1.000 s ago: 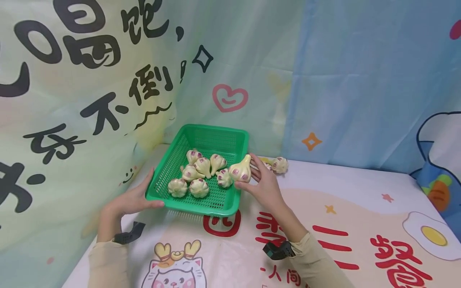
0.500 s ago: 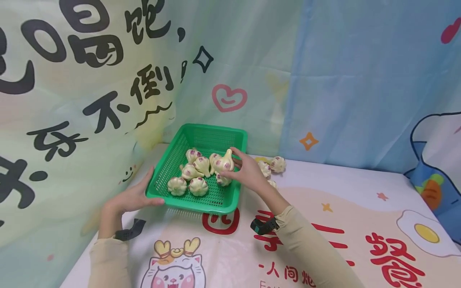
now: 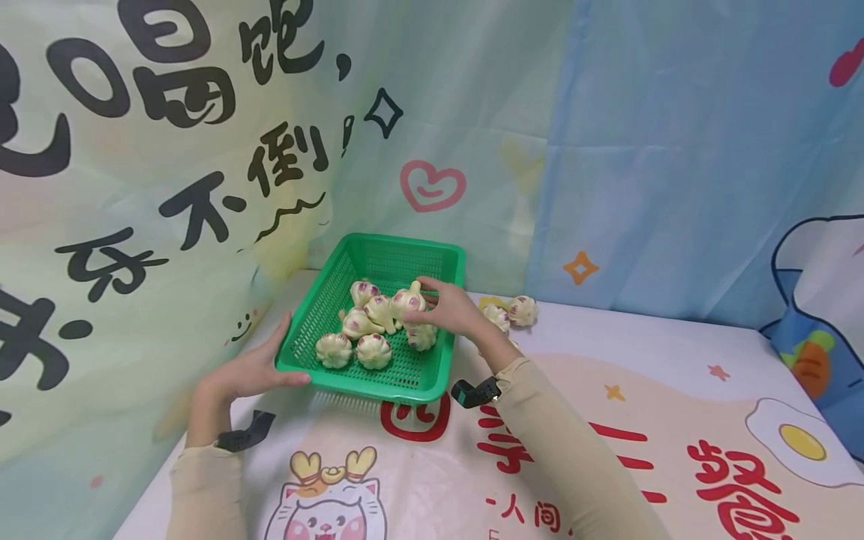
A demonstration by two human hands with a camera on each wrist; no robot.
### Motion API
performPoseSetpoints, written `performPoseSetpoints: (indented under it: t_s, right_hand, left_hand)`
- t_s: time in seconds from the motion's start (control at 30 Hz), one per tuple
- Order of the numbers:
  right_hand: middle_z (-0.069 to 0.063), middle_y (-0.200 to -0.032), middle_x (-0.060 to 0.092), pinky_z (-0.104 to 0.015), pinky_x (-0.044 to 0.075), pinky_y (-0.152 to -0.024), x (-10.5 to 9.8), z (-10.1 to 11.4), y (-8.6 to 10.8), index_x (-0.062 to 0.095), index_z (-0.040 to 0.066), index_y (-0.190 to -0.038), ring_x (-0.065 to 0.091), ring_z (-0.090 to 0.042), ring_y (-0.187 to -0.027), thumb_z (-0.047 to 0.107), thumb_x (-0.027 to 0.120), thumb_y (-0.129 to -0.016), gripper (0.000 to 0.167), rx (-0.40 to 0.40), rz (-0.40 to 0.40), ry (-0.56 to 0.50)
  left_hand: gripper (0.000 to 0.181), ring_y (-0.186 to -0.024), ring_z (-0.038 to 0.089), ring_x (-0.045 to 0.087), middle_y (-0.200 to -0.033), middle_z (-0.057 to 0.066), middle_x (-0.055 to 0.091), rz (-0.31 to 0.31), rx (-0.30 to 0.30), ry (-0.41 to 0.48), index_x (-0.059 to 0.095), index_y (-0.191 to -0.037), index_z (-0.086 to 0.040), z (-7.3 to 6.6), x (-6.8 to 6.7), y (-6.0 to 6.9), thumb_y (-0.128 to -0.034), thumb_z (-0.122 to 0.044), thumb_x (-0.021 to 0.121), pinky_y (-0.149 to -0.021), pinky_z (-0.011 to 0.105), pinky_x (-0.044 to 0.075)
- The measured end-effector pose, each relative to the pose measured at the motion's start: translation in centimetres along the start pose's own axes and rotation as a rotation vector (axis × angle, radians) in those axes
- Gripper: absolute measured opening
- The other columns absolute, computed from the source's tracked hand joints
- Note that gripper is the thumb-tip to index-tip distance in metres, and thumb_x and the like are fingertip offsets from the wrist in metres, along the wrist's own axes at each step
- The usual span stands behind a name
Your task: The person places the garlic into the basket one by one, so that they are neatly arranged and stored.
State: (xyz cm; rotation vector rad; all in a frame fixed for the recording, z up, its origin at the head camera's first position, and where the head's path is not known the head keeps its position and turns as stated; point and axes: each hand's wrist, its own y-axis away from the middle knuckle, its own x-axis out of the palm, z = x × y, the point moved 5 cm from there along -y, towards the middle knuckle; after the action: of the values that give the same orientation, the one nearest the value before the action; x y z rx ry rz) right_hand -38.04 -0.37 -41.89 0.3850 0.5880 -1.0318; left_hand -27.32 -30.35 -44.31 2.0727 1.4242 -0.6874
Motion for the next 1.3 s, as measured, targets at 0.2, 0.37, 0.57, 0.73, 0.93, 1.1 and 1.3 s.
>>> performPoseSetpoints:
  t_s: [0.2,0.37,0.57,0.73,0.93,1.1,1.3]
  right_hand:
    - [-0.009,-0.151,0.038,-0.042,0.046,-0.098,0.1,-0.2,-0.9,0.027,0.018,-0.151,0.049,-0.029,-0.129,0.036,0.075,-0.080,0.087,0.023,0.068,0.062]
    - [-0.009,-0.149,0.040,-0.042,0.047,-0.097,0.3,0.1,-1.4,0.028,0.020,-0.151,0.049,-0.030,-0.128,0.031,0.075,-0.081,0.085,0.004,0.137,0.071]
    - [-0.008,-0.150,0.038,-0.043,0.046,-0.098,0.5,0.3,-1.8,0.026,0.022,-0.151,0.046,-0.032,-0.130,0.027,0.074,-0.082,0.084,0.000,0.191,0.055]
    - [-0.009,-0.150,0.039,-0.044,0.045,-0.098,0.9,0.5,-2.4,0.027,0.022,-0.151,0.046,-0.032,-0.131,0.024,0.075,-0.082,0.083,0.000,0.200,0.025]
    - [-0.012,-0.148,0.040,-0.041,0.046,-0.097,1.9,0.6,-2.9,0.028,0.018,-0.151,0.046,-0.033,-0.130,0.019,0.075,-0.082,0.083,-0.006,0.229,0.044]
    - [-0.012,-0.148,0.041,-0.041,0.046,-0.098,2.3,0.6,-3.2,0.027,0.017,-0.151,0.046,-0.032,-0.130,0.016,0.075,-0.081,0.084,0.000,0.193,0.084]
    - [-0.013,-0.145,0.044,-0.038,0.045,-0.099,2.9,0.7,-3.5,0.030,0.015,-0.150,0.048,-0.030,-0.129,0.018,0.076,-0.081,0.083,-0.025,0.180,0.154]
  left_hand:
    - [0.119,-0.143,0.047,0.002,-0.157,0.023,-0.014,-0.001,0.008,-0.004,-0.021,-0.149,-0.012,0.1,0.0,-0.1,-0.0805,-0.037,0.074,-0.109,0.063,0.015]
    - [0.119,-0.143,0.046,0.001,-0.157,0.022,-0.015,-0.002,-0.001,0.000,-0.021,-0.149,-0.012,0.3,0.1,-0.2,-0.0808,-0.038,0.073,-0.110,0.063,0.014]
    - [0.119,-0.143,0.046,0.002,-0.157,0.022,-0.015,-0.002,-0.004,-0.004,-0.020,-0.150,-0.012,0.3,0.0,-0.3,-0.0806,-0.038,0.073,-0.110,0.063,0.015]
    - [0.119,-0.143,0.046,0.003,-0.157,0.022,-0.014,0.000,0.002,-0.002,-0.020,-0.150,-0.013,0.2,0.0,-0.1,-0.0800,-0.036,0.074,-0.109,0.063,0.016]
    - [0.120,-0.142,0.048,0.005,-0.157,0.023,-0.014,0.006,0.003,0.007,-0.019,-0.150,-0.012,-0.1,0.1,0.1,-0.0797,-0.035,0.075,-0.109,0.063,0.017]
    - [0.119,-0.142,0.049,0.006,-0.157,0.024,-0.013,-0.001,0.017,-0.010,-0.019,-0.150,-0.011,-0.1,0.0,0.0,-0.0801,-0.034,0.074,-0.108,0.063,0.019]
    - [0.120,-0.143,0.047,0.005,-0.157,0.023,-0.013,-0.003,0.007,-0.008,-0.019,-0.150,-0.011,-0.1,0.0,0.1,-0.0798,-0.034,0.075,-0.109,0.063,0.017]
